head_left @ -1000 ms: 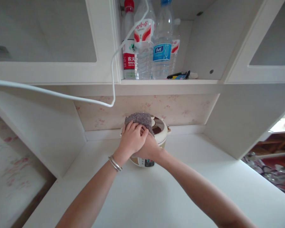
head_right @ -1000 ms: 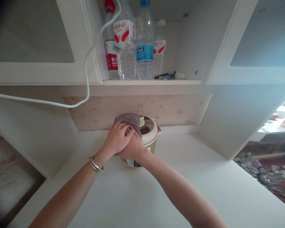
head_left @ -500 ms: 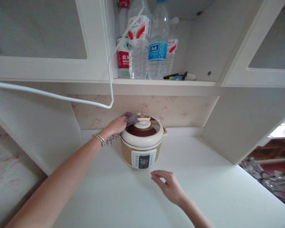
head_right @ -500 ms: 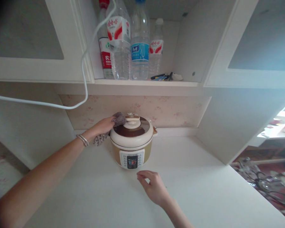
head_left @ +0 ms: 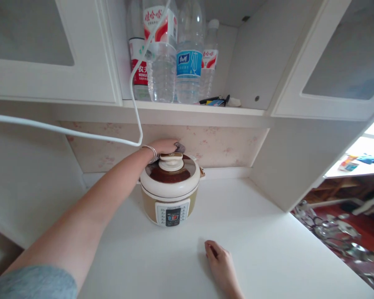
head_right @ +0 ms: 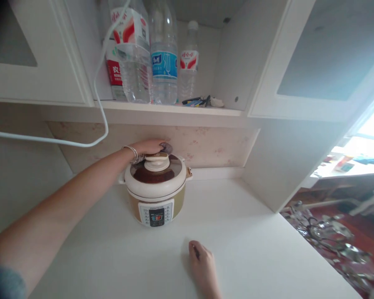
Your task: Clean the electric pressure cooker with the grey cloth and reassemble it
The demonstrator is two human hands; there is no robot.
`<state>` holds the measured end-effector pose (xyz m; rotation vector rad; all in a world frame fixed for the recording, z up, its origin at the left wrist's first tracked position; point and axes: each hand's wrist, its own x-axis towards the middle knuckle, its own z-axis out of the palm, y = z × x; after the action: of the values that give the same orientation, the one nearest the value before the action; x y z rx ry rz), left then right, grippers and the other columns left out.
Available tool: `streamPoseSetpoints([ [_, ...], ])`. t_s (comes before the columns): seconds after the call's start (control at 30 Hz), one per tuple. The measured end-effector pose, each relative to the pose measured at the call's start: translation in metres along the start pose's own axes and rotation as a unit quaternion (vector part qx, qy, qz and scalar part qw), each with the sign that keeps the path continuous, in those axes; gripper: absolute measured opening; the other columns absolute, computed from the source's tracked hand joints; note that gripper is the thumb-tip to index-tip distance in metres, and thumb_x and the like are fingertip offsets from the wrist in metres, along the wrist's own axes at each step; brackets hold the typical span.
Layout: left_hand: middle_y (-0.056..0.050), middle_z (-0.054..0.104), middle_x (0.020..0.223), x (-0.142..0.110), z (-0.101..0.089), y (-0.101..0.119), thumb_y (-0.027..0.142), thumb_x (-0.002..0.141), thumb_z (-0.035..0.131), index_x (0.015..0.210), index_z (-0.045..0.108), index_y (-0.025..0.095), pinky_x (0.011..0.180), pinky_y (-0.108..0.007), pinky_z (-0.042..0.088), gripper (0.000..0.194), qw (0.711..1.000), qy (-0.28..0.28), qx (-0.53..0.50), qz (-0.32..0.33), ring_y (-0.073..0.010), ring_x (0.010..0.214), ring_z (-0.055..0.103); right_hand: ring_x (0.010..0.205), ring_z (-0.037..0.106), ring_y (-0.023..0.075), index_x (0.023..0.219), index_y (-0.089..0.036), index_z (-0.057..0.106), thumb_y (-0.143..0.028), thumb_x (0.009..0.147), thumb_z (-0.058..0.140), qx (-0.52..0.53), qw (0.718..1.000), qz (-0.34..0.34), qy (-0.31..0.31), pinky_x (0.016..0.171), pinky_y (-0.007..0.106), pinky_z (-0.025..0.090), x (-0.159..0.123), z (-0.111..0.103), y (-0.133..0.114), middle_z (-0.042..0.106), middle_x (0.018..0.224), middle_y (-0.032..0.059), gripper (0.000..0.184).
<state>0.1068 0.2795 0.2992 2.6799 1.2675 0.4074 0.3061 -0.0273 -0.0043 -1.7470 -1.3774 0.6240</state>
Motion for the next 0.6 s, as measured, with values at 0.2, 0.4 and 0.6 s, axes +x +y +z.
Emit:
streamPoseSetpoints([
  [0.2, -0.006, 0.071, 0.105, 0.021, 0.010, 0.076, 0.021, 0.070, 0.048, 0.103, 0.069, 0.022, 0.077, -0.029, 0.045, 0.039, 0.981, -0.144, 0.094, 0.085, -0.0213, 0.086, 0.062, 0.064, 0.063, 0.0184, 0.087, -0.021, 0.070, -0.052, 0.088, 0.041, -0.014, 1.000, -0.004, 0.010, 0.060, 0.024, 0.047, -0.001, -0.002, 0.001, 0.070, 0.072, 0.0048, 0.043],
  [0.4, -0.002, 0.071, 0.105, -0.041, 0.049, 0.132, 0.022, 0.076, 0.049, 0.108, 0.065, 0.030, 0.074, -0.028, 0.045, 0.037, 0.943, -0.174, 0.097, 0.265, -0.0199, 0.086, 0.063, 0.065, 0.062, 0.0187, 0.088, -0.021, 0.070, -0.053, 0.088, 0.041, -0.025, 1.000, -0.012, 0.009, 0.062, 0.023, 0.047, -0.002, -0.003, 0.003, 0.070, 0.074, 0.0051, 0.043],
  [0.6, -0.006, 0.071, 0.101, -0.137, 0.062, 0.115, 0.016, 0.081, 0.048, 0.106, 0.062, 0.022, 0.102, -0.034, 0.035, 0.029, 0.932, -0.039, 0.083, 0.350, -0.0202, 0.097, 0.062, 0.072, 0.064, 0.0188, 0.089, -0.022, 0.069, -0.048, 0.089, 0.041, -0.050, 0.998, -0.022, -0.007, 0.065, 0.023, 0.046, -0.005, -0.002, 0.004, 0.071, 0.081, 0.0047, 0.038],
])
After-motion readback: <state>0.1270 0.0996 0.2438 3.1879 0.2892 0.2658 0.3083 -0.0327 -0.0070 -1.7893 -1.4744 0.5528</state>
